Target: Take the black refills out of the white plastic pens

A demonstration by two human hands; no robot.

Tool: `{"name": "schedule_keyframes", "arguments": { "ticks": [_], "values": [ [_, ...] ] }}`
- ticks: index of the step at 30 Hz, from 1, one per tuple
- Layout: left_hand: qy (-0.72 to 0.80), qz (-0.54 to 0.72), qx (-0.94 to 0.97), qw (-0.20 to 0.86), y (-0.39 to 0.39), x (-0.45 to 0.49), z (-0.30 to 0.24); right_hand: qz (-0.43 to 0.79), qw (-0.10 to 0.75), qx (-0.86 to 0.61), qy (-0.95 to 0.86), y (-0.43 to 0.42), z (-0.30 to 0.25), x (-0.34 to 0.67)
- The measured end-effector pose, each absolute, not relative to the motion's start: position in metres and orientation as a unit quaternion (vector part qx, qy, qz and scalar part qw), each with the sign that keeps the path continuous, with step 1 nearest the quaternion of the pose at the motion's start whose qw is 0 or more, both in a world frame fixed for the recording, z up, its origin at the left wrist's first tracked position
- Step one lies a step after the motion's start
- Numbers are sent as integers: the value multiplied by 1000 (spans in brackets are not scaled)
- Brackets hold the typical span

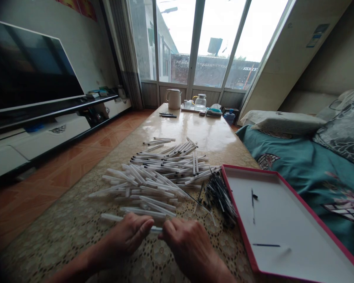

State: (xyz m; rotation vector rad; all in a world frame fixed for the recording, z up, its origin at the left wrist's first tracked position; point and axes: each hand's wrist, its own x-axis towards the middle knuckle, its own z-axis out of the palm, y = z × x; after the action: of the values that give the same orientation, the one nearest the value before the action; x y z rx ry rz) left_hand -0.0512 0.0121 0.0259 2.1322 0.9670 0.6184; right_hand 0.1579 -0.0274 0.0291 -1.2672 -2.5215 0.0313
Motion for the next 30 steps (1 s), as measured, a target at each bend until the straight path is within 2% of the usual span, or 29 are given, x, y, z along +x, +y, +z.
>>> {"name": "schedule_keyframes", "arguments": {
  "ticks": [3, 4, 6, 10, 14, 16, 18, 22, 24, 27, 30],
  "values": [
    [436, 283, 709, 476, 26, -64, 28, -38, 186, -501, -845, -21, 31, 179],
    [458, 303, 678, 489, 31, -68, 28, -41, 201, -534, -820, -19, 30, 185],
    [477, 341, 695, 416, 38, -73, 30, -22, 240, -568, -787, -14, 27, 191],
    [498, 346, 755, 250, 42, -72, 31, 71, 231, -559, -793, -10, 18, 180],
    [500, 396, 747, 187, 40, -70, 28, 111, 257, -566, -776, -15, 16, 166],
    [492, 419, 739, 191, 37, -68, 28, 124, 266, -560, -775, -17, 16, 163],
    [481, 427, 720, 261, 32, -63, 28, 132, 262, -551, -782, -18, 17, 161],
    [414, 374, 623, 548, 17, -44, 23, 140, 238, -536, -798, -19, 13, 156],
    [380, 349, 573, 637, 12, -37, 20, 154, 235, -523, -805, -19, 11, 152],
    [359, 343, 530, 687, 10, -33, 17, 189, 255, -492, -811, -20, 14, 149],
    [368, 372, 490, 697, 14, -36, 18, 257, 325, -494, -764, -21, 17, 151]
  ]
}}
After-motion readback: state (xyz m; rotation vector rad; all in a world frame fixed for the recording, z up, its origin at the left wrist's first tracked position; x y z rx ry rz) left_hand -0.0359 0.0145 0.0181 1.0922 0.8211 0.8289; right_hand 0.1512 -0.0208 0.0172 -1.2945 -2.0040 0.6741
